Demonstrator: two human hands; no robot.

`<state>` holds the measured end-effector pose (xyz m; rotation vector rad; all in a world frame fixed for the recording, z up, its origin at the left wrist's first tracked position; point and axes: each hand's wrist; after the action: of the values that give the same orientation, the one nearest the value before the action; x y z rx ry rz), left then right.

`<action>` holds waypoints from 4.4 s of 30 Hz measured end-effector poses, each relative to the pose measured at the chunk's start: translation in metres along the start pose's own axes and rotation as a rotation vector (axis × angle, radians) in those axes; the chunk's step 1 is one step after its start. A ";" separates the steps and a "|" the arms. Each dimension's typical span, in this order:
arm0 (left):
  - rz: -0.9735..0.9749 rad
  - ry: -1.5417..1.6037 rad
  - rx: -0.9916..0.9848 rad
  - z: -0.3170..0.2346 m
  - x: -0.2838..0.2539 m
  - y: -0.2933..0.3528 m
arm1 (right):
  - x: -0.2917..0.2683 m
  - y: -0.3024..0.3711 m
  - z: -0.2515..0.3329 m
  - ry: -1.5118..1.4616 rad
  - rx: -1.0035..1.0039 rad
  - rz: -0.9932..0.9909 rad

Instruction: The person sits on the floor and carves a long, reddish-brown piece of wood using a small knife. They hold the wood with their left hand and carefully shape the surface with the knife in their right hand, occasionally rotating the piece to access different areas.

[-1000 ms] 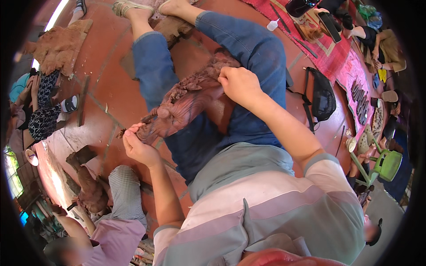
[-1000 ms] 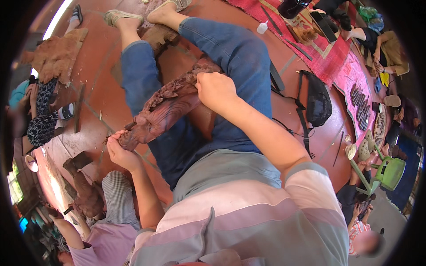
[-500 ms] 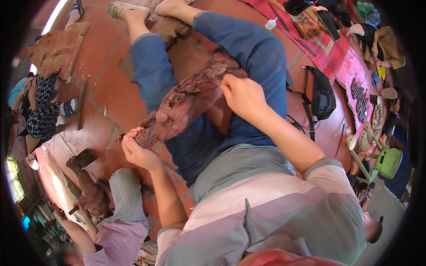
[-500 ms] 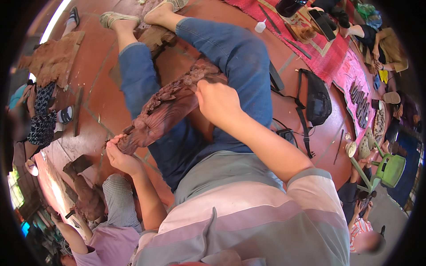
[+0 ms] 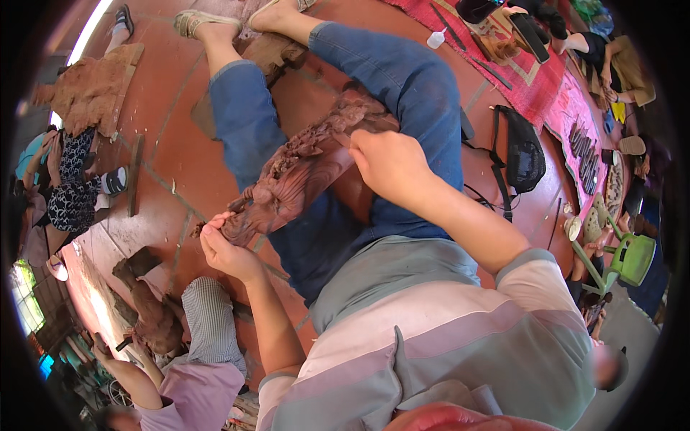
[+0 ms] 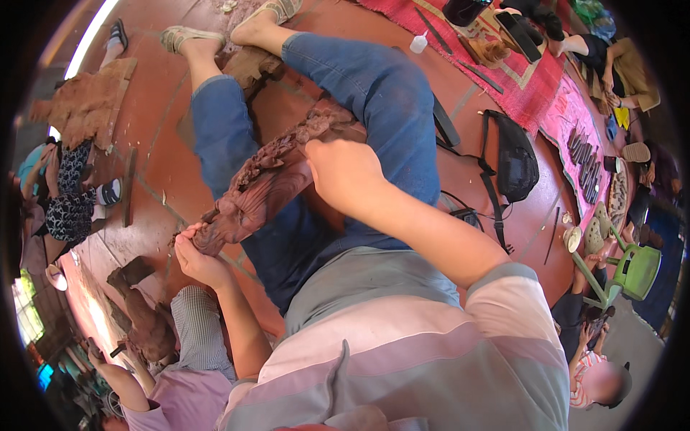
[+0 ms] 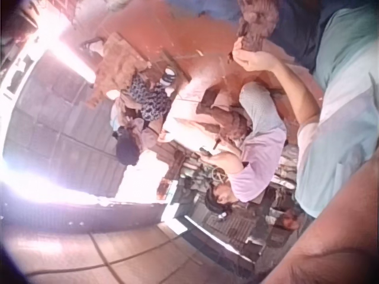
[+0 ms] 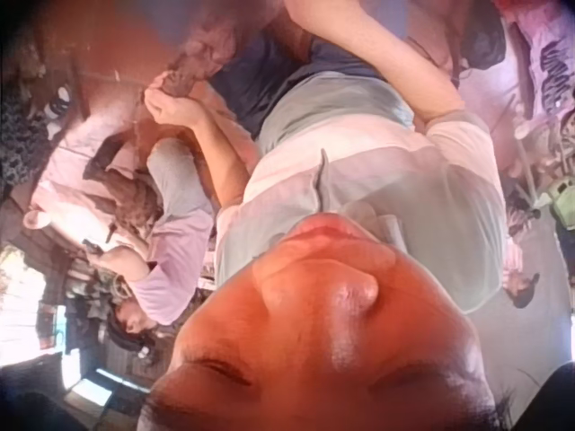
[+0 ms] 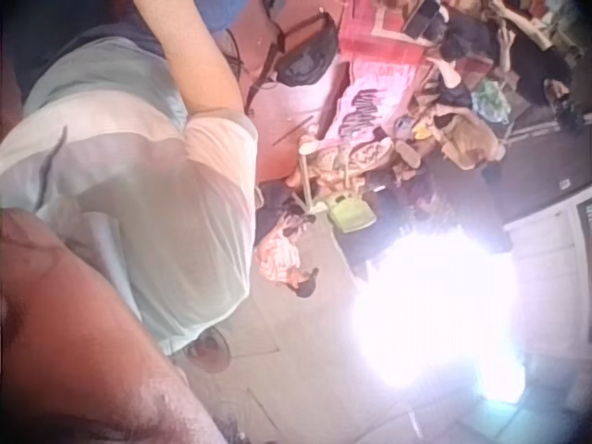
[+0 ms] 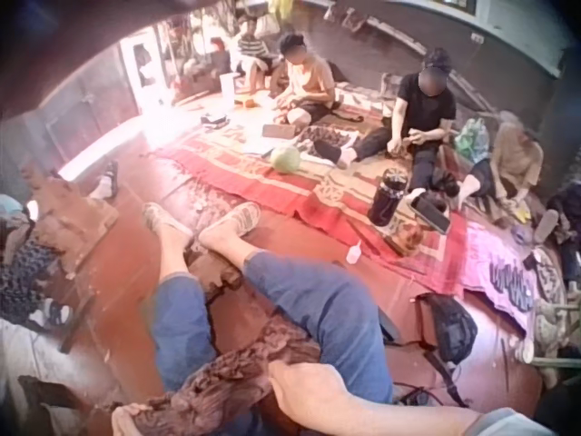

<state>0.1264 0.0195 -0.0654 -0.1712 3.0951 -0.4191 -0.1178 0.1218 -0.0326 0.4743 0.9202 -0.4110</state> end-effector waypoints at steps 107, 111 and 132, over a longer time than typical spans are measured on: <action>0.008 0.067 0.011 0.008 -0.003 -0.001 | 0.010 -0.006 -0.008 -0.088 -0.041 -0.062; 0.025 0.019 0.027 0.007 -0.004 -0.004 | -0.003 -0.007 -0.002 -0.003 -0.040 0.002; 0.018 0.054 0.026 0.011 -0.003 -0.003 | 0.005 -0.013 -0.002 -0.150 -0.008 0.020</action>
<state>0.1298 0.0144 -0.0755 -0.1339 3.1400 -0.4716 -0.1232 0.1119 -0.0410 0.4394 0.7713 -0.4190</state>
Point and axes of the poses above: each hand's wrist, its own y-axis away from the middle knuckle, its own x-axis out of the palm, z = x × y, and after that the axes turned 9 degrees about x, right-handed
